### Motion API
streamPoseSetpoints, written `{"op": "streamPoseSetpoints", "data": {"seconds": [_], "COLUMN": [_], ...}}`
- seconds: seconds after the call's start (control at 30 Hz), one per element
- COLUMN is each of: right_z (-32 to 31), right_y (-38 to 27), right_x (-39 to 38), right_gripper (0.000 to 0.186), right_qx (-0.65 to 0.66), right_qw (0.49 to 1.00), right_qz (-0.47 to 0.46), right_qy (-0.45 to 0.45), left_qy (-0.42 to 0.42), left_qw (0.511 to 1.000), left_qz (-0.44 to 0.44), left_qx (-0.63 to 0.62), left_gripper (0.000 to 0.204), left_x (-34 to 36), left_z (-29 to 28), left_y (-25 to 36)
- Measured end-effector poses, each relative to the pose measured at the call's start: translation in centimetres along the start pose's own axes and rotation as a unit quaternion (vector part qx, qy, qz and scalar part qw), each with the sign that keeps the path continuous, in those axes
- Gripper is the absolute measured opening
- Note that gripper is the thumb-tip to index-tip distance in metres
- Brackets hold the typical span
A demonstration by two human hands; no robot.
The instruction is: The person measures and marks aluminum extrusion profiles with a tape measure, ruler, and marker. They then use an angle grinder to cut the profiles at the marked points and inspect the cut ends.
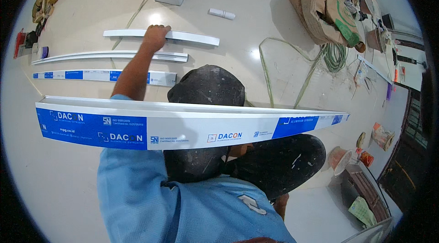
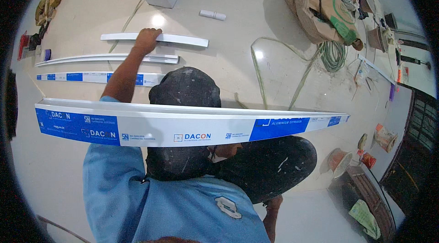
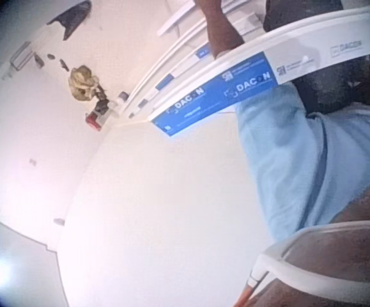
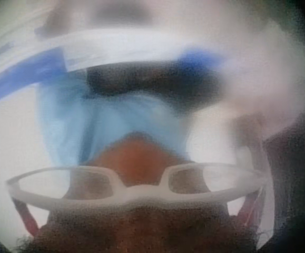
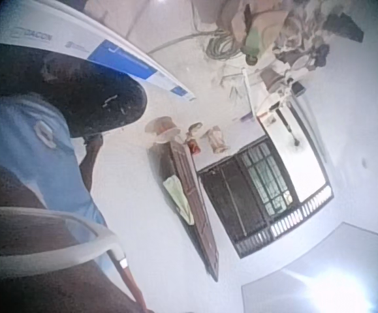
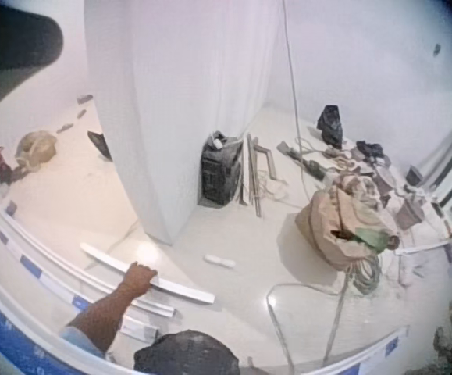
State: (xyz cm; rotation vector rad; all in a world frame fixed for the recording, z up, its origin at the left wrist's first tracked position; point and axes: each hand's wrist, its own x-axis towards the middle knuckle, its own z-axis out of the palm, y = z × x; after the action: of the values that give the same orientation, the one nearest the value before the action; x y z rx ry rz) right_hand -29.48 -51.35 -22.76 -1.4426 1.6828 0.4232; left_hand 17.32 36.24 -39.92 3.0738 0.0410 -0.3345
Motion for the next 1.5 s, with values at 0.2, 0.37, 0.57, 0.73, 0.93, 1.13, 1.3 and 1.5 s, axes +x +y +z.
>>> {"op": "streamPoseSetpoints", "data": {"seconds": [0.2, 0.37, 0.57, 0.73, 0.93, 1.13, 1.3, 1.5], "right_z": [7.1, 12.2, 19.0, 23.3, 26.2, 26.1, 24.6, 20.7], "right_y": [1.7, -1.1, -2.1, -2.9, -3.3, -1.1, 2.4, 5.3], "right_x": [-0.5, 0.6, 2.5, 3.5, 3.1, 2.7, 2.3, 3.5], "right_gripper": [0.04, 0.04, 0.039, 0.038, 0.037, 0.037, 0.037, 0.036], "right_qx": [-0.045, -0.099, -0.166, -0.206, -0.231, -0.224, -0.232, -0.358], "right_qw": [0.994, 0.978, 0.948, 0.93, 0.909, 0.905, 0.904, 0.843], "right_qz": [-0.02, -0.07, -0.103, -0.13, -0.173, -0.193, -0.197, -0.268], "right_qy": [-0.102, -0.171, -0.251, -0.274, -0.301, -0.305, -0.301, -0.299], "left_qy": [-0.027, -0.014, 0.121, 0.13, 0.052, -0.108, -0.186, -0.256], "left_qw": [0.999, 1.0, 0.984, 0.984, 0.987, 0.926, 0.903, 0.863], "left_qz": [-0.008, -0.005, -0.121, -0.06, -0.017, 0.052, 0.114, 0.123], "left_qx": [-0.043, -0.011, 0.05, -0.11, -0.152, -0.359, -0.371, -0.418], "left_gripper": [0.055, 0.055, 0.081, 0.096, 0.11, 0.115, 0.109, 0.106], "left_x": [-3.7, -10.5, -20.4, -22.8, -23.8, -21.1, -18.3, -17.0], "left_z": [-15.5, -28.4, -48.1, -56.2, -60.2, -61.1, -61.0, -60.6], "left_y": [-1.8, -7.4, -6.3, -6.9, -1.4, 4.6, 6.9, 8.6]}}
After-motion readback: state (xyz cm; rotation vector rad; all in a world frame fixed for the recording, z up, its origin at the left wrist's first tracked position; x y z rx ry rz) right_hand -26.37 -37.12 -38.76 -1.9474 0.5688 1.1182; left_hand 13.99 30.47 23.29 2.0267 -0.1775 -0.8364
